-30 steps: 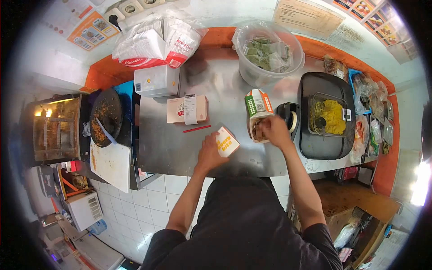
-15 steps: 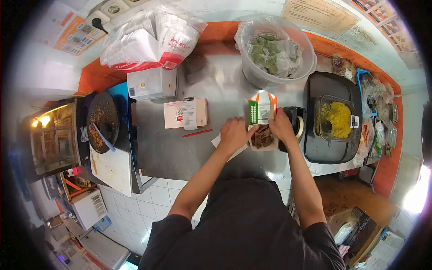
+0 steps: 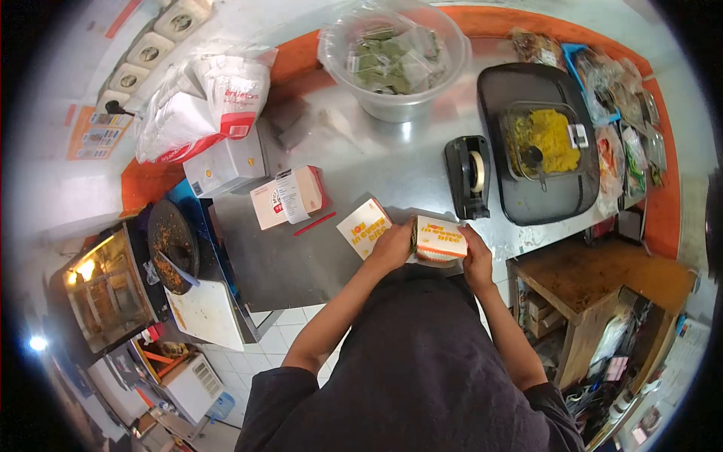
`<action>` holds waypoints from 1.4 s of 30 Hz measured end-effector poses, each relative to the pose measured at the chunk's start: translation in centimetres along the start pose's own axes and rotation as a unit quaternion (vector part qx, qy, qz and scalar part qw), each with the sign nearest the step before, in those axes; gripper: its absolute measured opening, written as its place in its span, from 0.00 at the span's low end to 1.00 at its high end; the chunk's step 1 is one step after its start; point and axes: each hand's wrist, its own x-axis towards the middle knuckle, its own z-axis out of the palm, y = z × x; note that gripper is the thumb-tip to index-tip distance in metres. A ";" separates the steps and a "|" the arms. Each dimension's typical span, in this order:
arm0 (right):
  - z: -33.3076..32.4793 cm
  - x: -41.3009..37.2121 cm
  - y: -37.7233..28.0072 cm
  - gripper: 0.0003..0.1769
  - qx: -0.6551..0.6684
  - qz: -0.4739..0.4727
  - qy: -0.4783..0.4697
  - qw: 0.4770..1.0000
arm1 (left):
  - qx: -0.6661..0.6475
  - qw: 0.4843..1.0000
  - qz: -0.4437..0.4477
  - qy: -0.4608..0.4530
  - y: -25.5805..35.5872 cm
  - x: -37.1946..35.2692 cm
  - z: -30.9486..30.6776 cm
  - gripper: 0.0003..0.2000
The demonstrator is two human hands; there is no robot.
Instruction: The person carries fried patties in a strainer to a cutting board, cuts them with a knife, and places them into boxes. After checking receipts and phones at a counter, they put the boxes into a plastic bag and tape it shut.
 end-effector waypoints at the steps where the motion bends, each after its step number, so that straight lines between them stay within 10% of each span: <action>1: -0.3 -0.8 0.7 0.26 -0.044 -0.026 -0.005 0.999 | 0.026 0.999 -0.012 -0.024 0.6 -0.3 -0.2 0.23; 9: -1.9 -2.2 -0.1 0.32 -0.202 0.009 -0.131 0.971 | -0.043 0.990 -0.115 -0.072 2.7 -4.4 -1.8 0.20; 13: -1.1 -2.7 -1.0 0.31 -0.065 0.006 -0.077 0.995 | -0.242 0.964 -0.108 0.009 -1.1 -4.6 3.5 0.26; 15: -1.3 -2.9 -2.9 0.31 0.386 0.409 -0.094 0.822 | -0.301 0.948 -0.102 0.036 -1.1 -4.5 4.0 0.26; 22: -1.6 -2.9 -5.2 0.26 0.550 0.459 0.000 0.697 | -0.432 0.876 -0.214 0.018 -0.9 -5.7 3.6 0.27; 33: -0.8 -5.0 -3.6 0.20 0.363 0.473 -0.090 0.798 | -0.362 0.904 -0.225 0.024 -1.3 -8.0 4.7 0.29; 38: 0.1 -5.2 -2.8 0.24 0.521 0.470 -0.056 0.710 | -0.620 0.748 -0.235 -0.036 -2.3 -7.3 6.2 0.18; 42: 1.9 -4.9 -2.2 0.21 0.612 0.436 0.011 0.660 | -0.641 0.726 -0.243 0.051 -0.1 -6.8 7.3 0.17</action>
